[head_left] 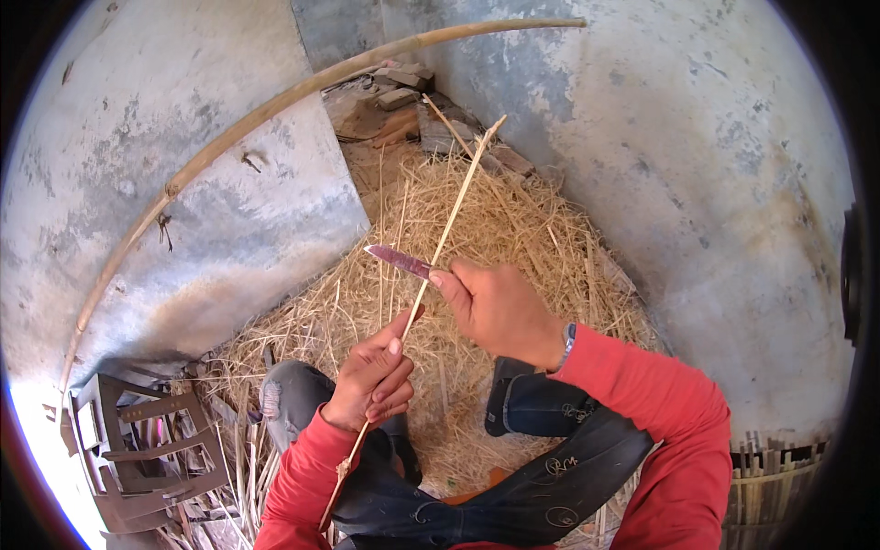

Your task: The person shaves a thin piece of wood with a knife, tapering one end and removing material, then continues the task while sitting on the floor.

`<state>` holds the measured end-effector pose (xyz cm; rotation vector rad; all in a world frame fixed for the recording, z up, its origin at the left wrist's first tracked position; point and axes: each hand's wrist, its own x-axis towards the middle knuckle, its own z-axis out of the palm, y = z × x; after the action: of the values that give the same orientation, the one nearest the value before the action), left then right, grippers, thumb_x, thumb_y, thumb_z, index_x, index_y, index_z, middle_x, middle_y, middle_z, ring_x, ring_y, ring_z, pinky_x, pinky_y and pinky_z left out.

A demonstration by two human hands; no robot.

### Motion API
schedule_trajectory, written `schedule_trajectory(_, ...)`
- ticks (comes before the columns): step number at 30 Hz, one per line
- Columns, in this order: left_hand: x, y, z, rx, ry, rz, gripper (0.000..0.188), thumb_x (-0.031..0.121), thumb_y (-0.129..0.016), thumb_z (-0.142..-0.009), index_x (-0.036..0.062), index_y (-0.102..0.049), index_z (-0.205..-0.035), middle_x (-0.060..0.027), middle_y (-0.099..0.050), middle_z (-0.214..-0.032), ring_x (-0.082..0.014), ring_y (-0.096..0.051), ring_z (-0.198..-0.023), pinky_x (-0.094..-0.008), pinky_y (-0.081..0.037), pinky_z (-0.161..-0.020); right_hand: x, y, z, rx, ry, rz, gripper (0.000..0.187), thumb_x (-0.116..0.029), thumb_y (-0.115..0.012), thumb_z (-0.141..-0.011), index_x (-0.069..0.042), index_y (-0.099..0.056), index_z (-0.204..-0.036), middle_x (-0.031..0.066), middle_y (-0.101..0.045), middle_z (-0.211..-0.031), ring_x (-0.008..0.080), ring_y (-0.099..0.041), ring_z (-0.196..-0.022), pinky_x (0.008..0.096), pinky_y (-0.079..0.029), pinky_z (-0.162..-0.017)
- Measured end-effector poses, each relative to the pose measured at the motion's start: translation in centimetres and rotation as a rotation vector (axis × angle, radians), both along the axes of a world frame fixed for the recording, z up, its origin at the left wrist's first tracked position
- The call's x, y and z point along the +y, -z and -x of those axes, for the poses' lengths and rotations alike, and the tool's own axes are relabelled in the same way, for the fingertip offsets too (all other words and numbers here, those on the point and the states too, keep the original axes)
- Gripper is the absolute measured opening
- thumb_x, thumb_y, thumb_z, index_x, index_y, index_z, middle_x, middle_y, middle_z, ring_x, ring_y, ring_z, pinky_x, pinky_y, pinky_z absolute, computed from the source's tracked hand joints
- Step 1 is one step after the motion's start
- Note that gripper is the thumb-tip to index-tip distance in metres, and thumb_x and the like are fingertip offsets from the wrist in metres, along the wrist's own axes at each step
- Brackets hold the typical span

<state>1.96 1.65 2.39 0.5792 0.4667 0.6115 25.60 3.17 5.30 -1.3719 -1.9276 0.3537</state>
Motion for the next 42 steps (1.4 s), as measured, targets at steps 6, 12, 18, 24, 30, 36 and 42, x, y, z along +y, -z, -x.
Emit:
schedule_trajectory(6, -0.3, -0.7, -0.4, -0.041, 0.054, -0.068, 0.056, 0.024, -0.042, -0.116, 0.0117, -0.025, -0.167, 0.0035, -0.033, -0.051, -0.0064, -0.030, -0.033, -0.0222, -0.027, -0.033, 3.4, -3.0, -2.6, 0.037, 0.188, -0.121, 0.041, -0.033, -0.055, -0.109, -0.003, -0.059, -0.081, 0.0213, -0.055, -0.056, 0.0432, -0.060, -0.051, 0.0529, -0.043, -0.046)
schedule_trajectory(12, 0.3, -0.2, 0.1, -0.052, 0.002, -0.068, 0.054, 0.026, -0.043, -0.116, 0.0137, -0.029, -0.167, 0.0035, -0.033, -0.053, -0.0063, -0.031, -0.036, -0.0214, -0.028, -0.036, -1.5, -0.6, 2.2, 0.002, -0.115, -0.070, 0.042, -0.029, -0.055, -0.111, -0.002, -0.053, -0.078, 0.0208, -0.050, -0.056, 0.0382, -0.052, -0.045, 0.0458, -0.039, -0.045)
schedule_trajectory(18, 0.1, -0.8, -0.5, -0.077, 0.022, -0.106, 0.051, 0.026, -0.040, -0.116, 0.0147, -0.032, -0.165, 0.0024, -0.034, -0.050, -0.0070, -0.030, -0.033, -0.0219, -0.026, -0.033, 0.8, -2.1, 0.1, -0.023, 0.049, -0.089, 0.039, -0.035, -0.056, -0.109, -0.005, -0.058, -0.085, 0.0204, -0.056, -0.057, 0.0413, -0.061, -0.051, 0.0507, -0.044, -0.047)
schedule_trajectory(24, 0.5, -0.1, -0.4, -0.107, 0.017, -0.005, 0.054, 0.031, -0.040, -0.116, 0.0123, -0.028, -0.166, 0.0015, -0.035, -0.051, -0.0089, -0.032, -0.033, -0.0231, -0.027, -0.033, -0.1, -1.5, 1.9, 0.235, 0.043, 0.034, 0.039, -0.035, -0.064, -0.105, -0.003, -0.064, -0.083, 0.0150, -0.057, -0.056, 0.0307, -0.061, -0.050, 0.0439, -0.043, -0.049)
schedule_trajectory(30, -0.4, 0.2, -0.9, -0.101, 0.045, -0.105, 0.056, 0.031, -0.043, -0.115, 0.0075, -0.030, -0.164, -0.0002, -0.045, -0.056, -0.0089, -0.038, -0.037, -0.0225, -0.032, -0.038, 1.9, -4.1, -1.1, 0.335, 0.066, 0.151, 0.035, -0.030, -0.074, -0.099, 0.001, -0.070, -0.083, 0.0044, -0.059, -0.060, 0.0114, -0.054, -0.054, 0.0350, -0.039, -0.050)
schedule_trajectory(36, -0.1, -0.4, -0.5, 0.273, 0.405, -0.358, 0.047, 0.027, -0.042, -0.115, -0.0039, -0.041, -0.152, -0.0107, -0.070, -0.077, -0.0124, -0.063, -0.056, -0.0215, -0.049, -0.057, 4.7, -6.0, -7.0, 0.428, 0.379, -0.162, 0.038, -0.029, -0.072, -0.101, -0.001, -0.066, -0.077, -0.0033, -0.058, -0.063, 0.0060, -0.048, -0.058, 0.0314, -0.038, -0.052)
schedule_trajectory(42, -1.4, -0.8, -1.2, 0.210, 0.257, -0.379, 0.051, 0.022, -0.043, -0.115, 0.0012, -0.033, -0.161, -0.0031, -0.056, -0.070, -0.0099, -0.052, -0.054, -0.0218, -0.043, -0.053, 5.4, -4.8, -11.8, 0.368, 0.516, -0.199, 0.043, -0.036, -0.069, -0.103, -0.002, -0.063, -0.078, -0.0046, -0.051, -0.061, 0.0069, -0.043, -0.060, 0.0321, -0.035, -0.055)
